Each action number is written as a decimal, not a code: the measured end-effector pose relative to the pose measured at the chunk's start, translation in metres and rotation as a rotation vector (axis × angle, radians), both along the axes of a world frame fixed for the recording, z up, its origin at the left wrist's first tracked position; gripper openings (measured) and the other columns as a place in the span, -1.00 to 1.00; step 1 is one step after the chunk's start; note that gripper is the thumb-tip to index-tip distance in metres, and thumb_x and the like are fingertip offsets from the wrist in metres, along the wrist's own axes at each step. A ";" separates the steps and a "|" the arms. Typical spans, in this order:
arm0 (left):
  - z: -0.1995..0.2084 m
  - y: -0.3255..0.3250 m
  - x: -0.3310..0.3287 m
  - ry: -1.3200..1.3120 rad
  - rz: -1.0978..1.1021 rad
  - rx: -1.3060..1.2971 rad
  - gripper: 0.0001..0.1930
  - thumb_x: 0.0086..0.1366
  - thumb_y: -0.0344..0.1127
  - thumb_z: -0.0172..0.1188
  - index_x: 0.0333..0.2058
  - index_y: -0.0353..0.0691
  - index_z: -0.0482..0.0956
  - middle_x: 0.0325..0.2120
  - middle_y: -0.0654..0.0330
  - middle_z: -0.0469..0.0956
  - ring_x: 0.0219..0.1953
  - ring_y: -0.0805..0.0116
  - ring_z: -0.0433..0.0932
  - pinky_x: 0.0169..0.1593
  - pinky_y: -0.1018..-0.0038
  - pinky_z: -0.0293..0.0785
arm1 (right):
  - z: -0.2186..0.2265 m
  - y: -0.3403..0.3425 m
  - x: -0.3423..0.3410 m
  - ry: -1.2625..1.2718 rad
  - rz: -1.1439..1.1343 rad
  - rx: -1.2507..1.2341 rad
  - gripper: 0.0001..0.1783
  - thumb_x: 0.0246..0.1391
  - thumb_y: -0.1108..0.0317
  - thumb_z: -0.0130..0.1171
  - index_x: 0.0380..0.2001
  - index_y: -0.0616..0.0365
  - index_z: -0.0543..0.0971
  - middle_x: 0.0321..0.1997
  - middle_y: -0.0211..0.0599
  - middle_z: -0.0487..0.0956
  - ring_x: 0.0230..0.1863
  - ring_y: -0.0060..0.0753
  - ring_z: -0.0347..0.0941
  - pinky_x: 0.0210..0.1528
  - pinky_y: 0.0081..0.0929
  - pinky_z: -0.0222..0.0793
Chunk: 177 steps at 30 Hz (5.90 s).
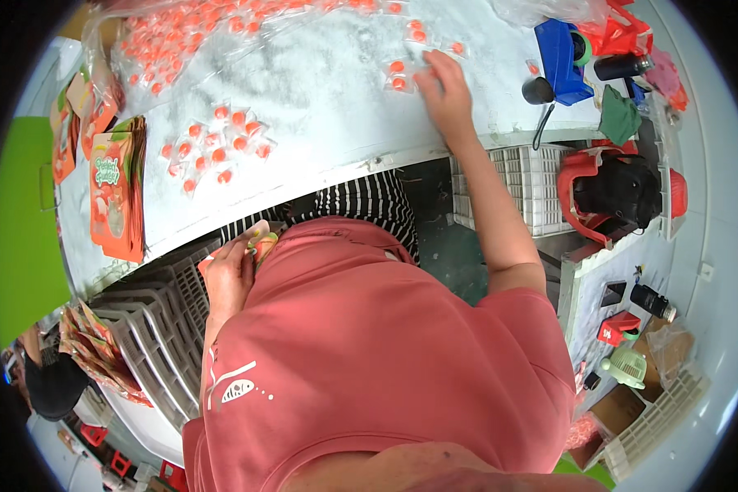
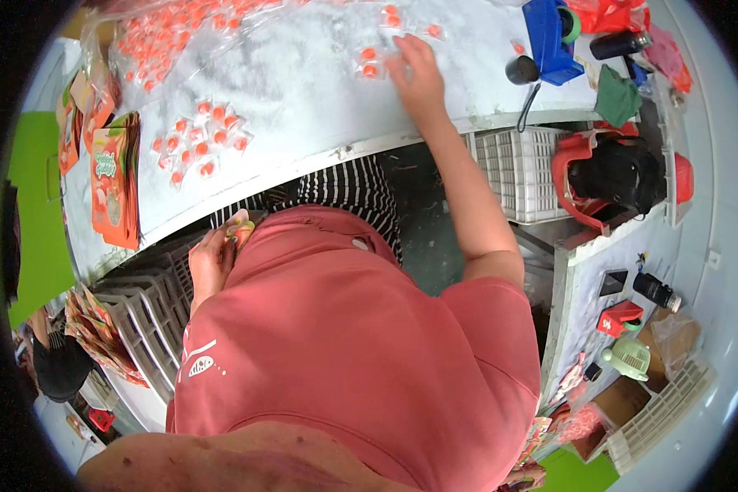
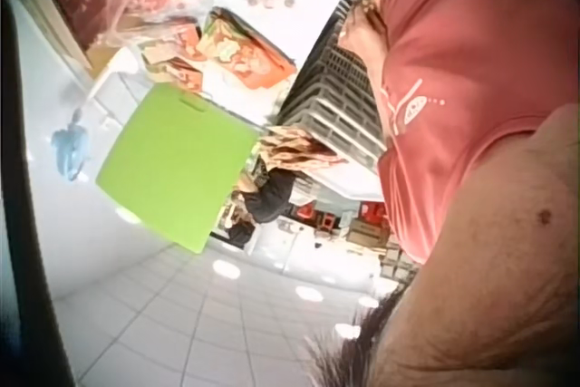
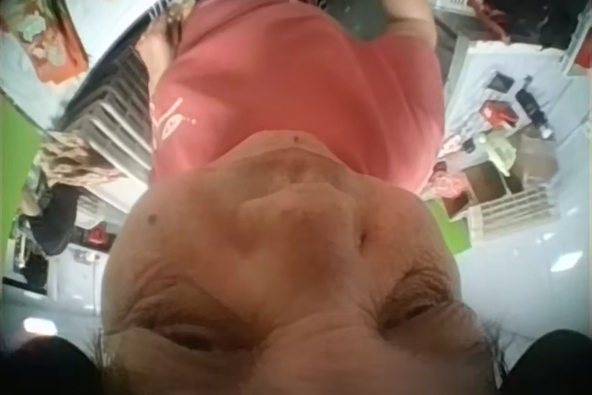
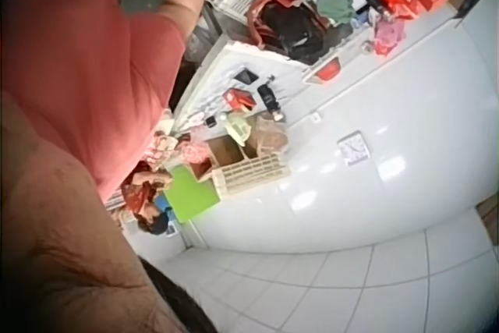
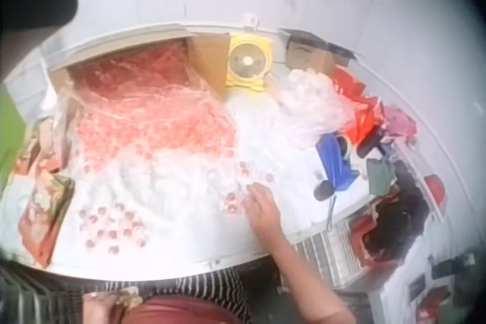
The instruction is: Packaging individual candies into branded bags and stacking the filled bags.
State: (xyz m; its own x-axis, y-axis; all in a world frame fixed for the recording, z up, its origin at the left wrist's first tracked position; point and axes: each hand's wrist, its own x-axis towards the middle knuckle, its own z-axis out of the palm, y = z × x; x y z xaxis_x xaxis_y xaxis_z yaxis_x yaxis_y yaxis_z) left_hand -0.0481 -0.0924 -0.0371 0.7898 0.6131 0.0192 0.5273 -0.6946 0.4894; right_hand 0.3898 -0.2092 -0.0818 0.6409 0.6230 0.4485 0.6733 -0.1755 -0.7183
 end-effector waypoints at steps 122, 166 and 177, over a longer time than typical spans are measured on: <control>0.086 0.117 0.081 -0.555 0.181 0.003 -0.75 0.16 -0.43 0.36 -0.15 -0.29 0.66 -0.37 0.17 0.55 -0.42 0.39 0.57 -0.34 0.49 0.52 | 0.150 0.217 -0.180 0.988 0.582 0.307 -0.59 0.42 0.11 -0.13 -0.27 0.23 0.54 -0.51 -0.50 0.38 -0.38 -0.66 0.27 -0.20 -0.65 0.26; 0.137 0.092 -0.082 -0.840 0.475 0.100 -0.67 0.18 -0.62 0.31 -0.04 -0.39 0.60 -0.19 0.14 0.53 -0.21 0.45 0.58 -0.19 0.60 0.58 | 0.028 0.234 -0.209 -0.612 0.740 -0.230 -0.22 -0.08 -0.24 0.32 0.24 -0.32 0.43 0.38 -0.21 0.27 0.43 -0.02 0.10 0.32 0.38 -0.02; 0.133 0.094 -0.069 -0.782 0.474 0.084 -0.67 0.17 -0.59 0.33 -0.05 -0.32 0.64 -0.23 0.19 0.55 -0.27 0.50 0.59 -0.22 0.60 0.53 | -0.002 0.214 -0.147 -0.365 0.502 -0.023 -0.47 0.05 0.03 0.31 0.06 0.01 0.58 0.19 -0.09 0.44 0.17 -0.08 0.37 0.16 -0.09 0.23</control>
